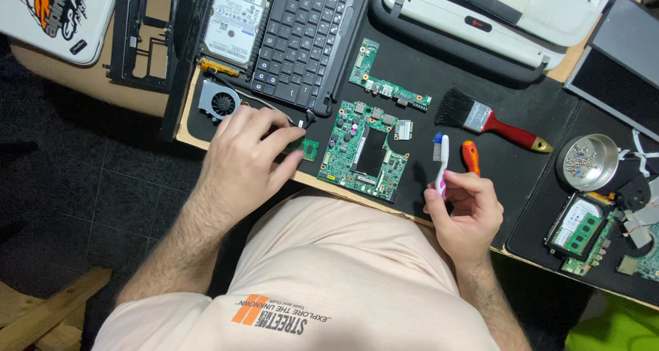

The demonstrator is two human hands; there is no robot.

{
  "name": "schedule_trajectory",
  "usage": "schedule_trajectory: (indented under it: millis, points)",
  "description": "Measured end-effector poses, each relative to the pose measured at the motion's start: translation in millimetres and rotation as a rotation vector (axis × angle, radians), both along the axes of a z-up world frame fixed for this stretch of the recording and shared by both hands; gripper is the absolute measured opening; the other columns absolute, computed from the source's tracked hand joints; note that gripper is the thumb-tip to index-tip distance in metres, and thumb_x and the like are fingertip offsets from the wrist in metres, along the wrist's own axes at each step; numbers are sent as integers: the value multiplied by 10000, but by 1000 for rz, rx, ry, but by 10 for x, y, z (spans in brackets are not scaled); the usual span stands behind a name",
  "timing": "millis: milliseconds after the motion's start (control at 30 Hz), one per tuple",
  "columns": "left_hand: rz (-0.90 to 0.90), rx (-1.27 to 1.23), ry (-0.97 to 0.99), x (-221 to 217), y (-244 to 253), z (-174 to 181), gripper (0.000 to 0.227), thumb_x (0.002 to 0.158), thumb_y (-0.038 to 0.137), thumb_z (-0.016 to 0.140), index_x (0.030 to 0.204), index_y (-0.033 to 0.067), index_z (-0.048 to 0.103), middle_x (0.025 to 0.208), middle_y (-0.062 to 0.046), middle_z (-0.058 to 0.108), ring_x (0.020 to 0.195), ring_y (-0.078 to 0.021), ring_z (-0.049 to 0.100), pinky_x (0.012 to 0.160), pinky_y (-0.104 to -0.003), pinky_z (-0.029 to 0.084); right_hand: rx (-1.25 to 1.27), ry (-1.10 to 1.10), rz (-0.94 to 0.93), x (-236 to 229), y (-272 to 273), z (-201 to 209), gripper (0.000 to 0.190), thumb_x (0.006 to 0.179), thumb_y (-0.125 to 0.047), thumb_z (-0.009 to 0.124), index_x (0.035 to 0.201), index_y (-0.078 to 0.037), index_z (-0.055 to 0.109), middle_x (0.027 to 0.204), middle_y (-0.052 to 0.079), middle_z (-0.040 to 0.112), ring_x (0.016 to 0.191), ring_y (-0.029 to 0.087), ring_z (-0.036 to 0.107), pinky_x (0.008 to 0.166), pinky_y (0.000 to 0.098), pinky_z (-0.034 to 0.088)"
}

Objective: The person cleans various disassembled laptop components on a workbench. They use a toothbrush to scrub a green circuit board, then switch to a larger brush to dust a RAM stick. They continue by brushing a hard drive and a small fan component.

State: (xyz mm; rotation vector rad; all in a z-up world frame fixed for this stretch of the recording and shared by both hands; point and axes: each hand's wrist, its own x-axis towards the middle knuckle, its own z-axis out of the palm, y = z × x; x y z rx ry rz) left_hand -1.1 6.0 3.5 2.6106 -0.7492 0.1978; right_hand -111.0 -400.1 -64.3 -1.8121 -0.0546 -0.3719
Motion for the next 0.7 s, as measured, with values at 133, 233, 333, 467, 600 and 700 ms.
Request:
schedule_trajectory:
  millis: [133,233,333,467,600,700]
  points:
    - [-70,50,38,32,-25,118,318,1016,309,975,1300,201,882,1267,-11,749,1171,-286,696,943,-454,565,6,13,2,1,-3,39,362,1036,119,900,1326,220,707,1031,285,743,794,370,881,621,437,737]
    - [-107,60,66,58,-30,91,265,1035,274,955,1271,188,871,1220,-12,736,1156,-287,701,930,-448,552,-7,17,7,5,-24,29,359,1040,110,899,1326,218,712,1001,284,753,716,342,858,599,422,717]
    - [-111,57,83,67,-40,73,270,1074,296,929,1301,170,855,1220,-12,721,1175,-275,699,938,-436,545,-3,10,9,13,-13,31,354,1029,116,907,1314,215,721,984,281,764,692,326,854,587,409,714]
    - [-88,37,17,88,-82,146,302,1126,334,894,1365,170,809,1276,-16,697,1231,-293,666,964,-452,523,-5,10,13,25,-4,47,354,1034,100,909,1315,212,726,976,278,780,667,303,849,583,399,701]
    - [-135,-34,-68,257,-326,231,306,1158,347,859,1403,175,793,1340,-17,723,1311,-315,634,1031,-477,488,-1,11,28,53,29,68,348,1034,103,908,1320,193,732,980,269,784,664,295,844,590,398,700]
    - [-171,-28,-181,533,-712,199,347,1150,353,898,1424,161,805,1310,-20,732,1304,-274,630,1008,-452,469,11,8,32,59,25,72,340,1031,97,909,1314,178,739,976,264,785,670,290,843,584,399,705]
